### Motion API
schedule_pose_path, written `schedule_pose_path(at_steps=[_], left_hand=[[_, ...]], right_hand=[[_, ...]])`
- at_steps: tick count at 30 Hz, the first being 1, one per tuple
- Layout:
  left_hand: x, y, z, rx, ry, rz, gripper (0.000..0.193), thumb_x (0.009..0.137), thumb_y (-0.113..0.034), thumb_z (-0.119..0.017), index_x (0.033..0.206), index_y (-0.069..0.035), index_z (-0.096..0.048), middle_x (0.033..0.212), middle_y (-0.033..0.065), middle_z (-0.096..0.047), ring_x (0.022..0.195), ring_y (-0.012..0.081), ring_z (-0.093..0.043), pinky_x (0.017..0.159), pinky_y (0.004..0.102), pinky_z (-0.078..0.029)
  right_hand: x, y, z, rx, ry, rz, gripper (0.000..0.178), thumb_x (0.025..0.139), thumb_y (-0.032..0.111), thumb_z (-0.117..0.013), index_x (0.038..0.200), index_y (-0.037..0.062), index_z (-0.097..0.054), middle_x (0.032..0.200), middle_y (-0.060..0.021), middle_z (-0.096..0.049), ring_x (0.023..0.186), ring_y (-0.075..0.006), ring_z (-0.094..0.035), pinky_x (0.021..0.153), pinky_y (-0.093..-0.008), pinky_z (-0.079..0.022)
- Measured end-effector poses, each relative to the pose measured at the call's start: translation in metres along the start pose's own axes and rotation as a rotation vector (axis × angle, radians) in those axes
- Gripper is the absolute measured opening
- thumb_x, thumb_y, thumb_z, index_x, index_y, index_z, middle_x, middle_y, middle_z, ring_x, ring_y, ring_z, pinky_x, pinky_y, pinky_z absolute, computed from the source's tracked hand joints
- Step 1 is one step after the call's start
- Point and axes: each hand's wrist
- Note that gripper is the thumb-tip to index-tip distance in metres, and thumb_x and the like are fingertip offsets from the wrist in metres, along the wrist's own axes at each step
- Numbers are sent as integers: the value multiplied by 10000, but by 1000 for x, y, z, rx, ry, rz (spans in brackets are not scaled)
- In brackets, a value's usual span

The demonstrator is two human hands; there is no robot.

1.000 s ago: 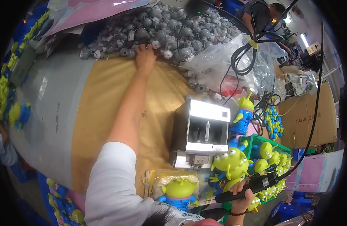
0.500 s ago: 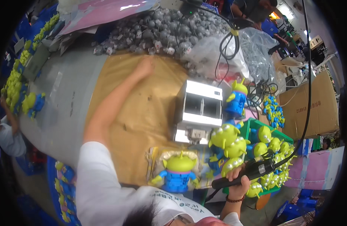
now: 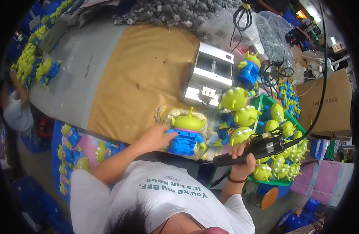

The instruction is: Assembling plastic toy aliens using an electric screwdriver at a factory workbench.

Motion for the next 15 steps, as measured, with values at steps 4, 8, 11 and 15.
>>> schedule_pose_path(at_steps=[4,8,11,15], left_hand=[[4,0,16,-75,73,-16,313,904,-237,-640,1103,2,-600,935,153,-656,885,206,-631,766,340,-489],[-7,13,68,-697,-250,-157,456,911,-312,-628,1203,29,-551,1069,144,-642,971,254,-615,877,370,-476],[52,41,102,-564,-789,-254,464,926,-293,-603,1252,23,-509,1079,148,-632,992,258,-610,880,374,-473],[194,34,117,-471,-951,-208,438,889,-308,-623,1141,35,-520,1150,242,-553,1033,367,-562,873,452,-435]], right_hand=[[-1,3,2,-66,45,8,553,821,324,-627,1247,28,-433,782,-74,-496,646,-185,-493,667,-347,-429],[-4,13,17,-59,-32,50,601,780,268,-681,1266,25,-422,770,-100,-528,636,-214,-530,655,-368,-450],[1,11,20,-106,-43,51,607,778,261,-692,1266,26,-416,773,-103,-531,639,-219,-536,658,-372,-451],[16,0,14,-105,-70,-8,554,788,259,-673,1229,25,-434,778,-100,-533,652,-222,-539,668,-381,-448]])
Point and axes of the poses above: each hand's wrist, its own x-axis towards the middle knuckle, its own z-axis out of the back of the hand, y = z × x
